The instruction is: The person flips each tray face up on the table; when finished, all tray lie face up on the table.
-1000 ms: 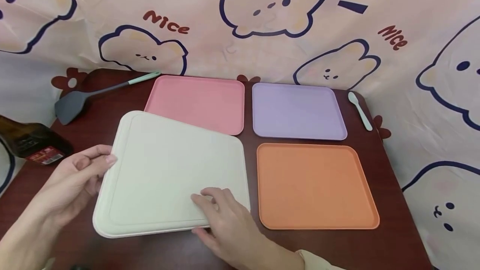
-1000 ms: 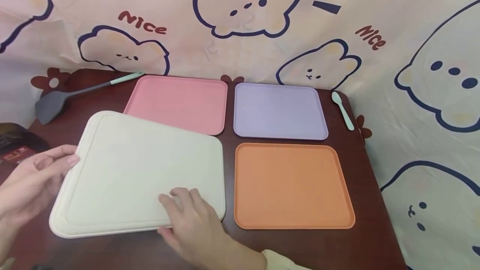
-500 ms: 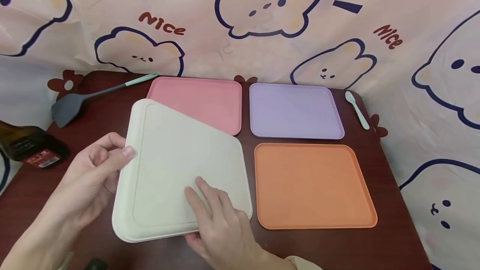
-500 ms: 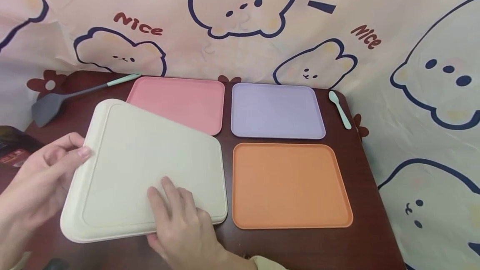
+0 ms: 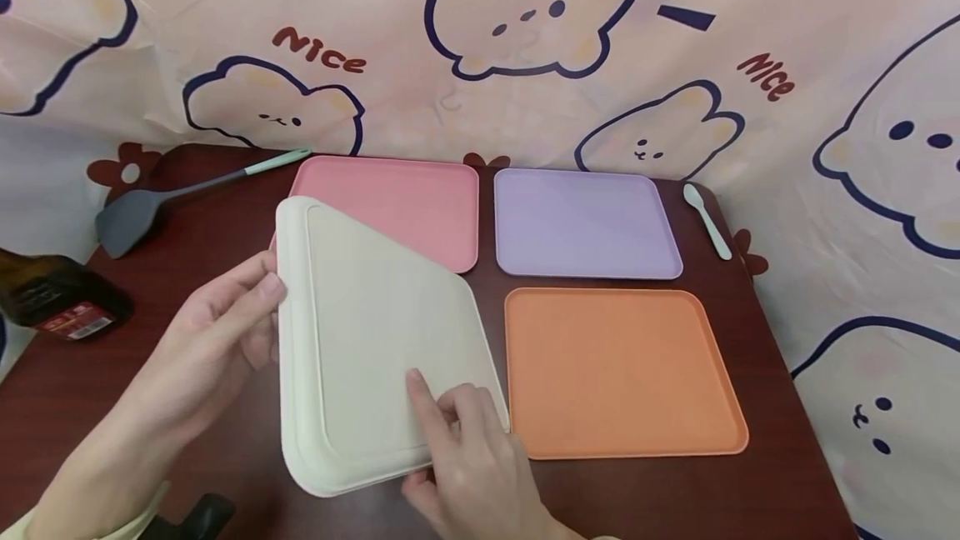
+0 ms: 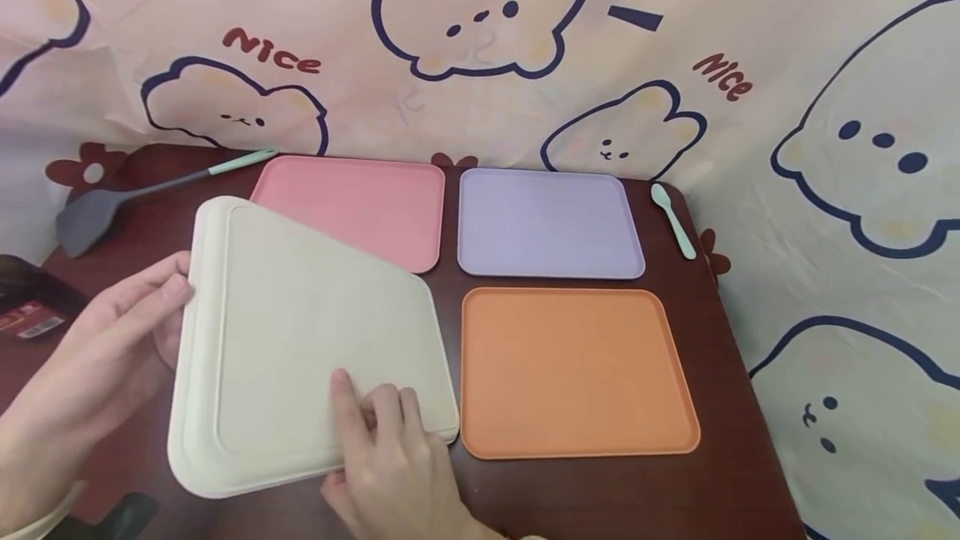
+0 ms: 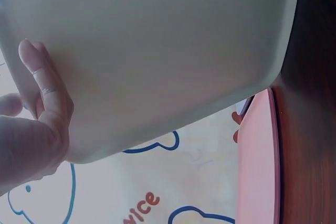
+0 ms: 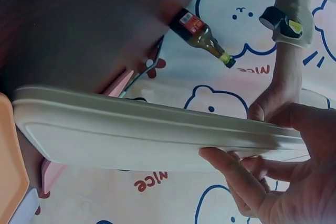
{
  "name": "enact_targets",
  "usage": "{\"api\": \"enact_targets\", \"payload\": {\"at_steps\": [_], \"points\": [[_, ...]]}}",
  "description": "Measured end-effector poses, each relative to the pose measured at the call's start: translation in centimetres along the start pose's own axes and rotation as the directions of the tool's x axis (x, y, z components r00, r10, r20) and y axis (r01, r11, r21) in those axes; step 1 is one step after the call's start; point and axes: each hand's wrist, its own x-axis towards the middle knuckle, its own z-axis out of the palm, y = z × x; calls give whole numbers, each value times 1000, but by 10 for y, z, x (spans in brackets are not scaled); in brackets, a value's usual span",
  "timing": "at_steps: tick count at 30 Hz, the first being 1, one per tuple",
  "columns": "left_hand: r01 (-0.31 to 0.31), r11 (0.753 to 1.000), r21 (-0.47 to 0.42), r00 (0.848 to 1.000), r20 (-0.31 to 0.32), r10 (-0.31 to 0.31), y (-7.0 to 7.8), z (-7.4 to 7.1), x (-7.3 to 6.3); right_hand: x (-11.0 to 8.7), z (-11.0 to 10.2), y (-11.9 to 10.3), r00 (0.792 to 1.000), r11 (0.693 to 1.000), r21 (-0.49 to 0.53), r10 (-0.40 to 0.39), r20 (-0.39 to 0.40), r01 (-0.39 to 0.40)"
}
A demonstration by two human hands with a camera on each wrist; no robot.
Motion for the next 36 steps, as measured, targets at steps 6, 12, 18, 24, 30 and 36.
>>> {"api": "enact_targets", "payload": {"at_steps": [6, 12, 18, 24, 30, 36], "points": [[-33, 999, -13, 999, 30, 33, -2, -1, 0, -2, 0, 1, 1000, 999, -43, -19, -21, 18], [-60, 996, -71, 997, 44, 64, -6, -7, -2, -2, -3, 3, 996, 998, -47, -40, -81, 36], [-66, 990, -122, 997, 37, 71, -11, -13, -5, -5, -10, 7, 998, 1000, -25, 10, -68, -12], [5, 993, -119, 1000, -17, -7, -12, -17, -8, -10, -19, 13, 995, 995, -41, 90, -42, -91], [10, 986, -167, 1000, -21, -14, -21, -23, -8, -11, -23, 25, 981, 986, 39, 165, -106, -162], [58, 985, -162, 996, -62, -69, -42, -27, -9, -19, -24, 42, 930, 932, 194, 337, -148, -307]]}}
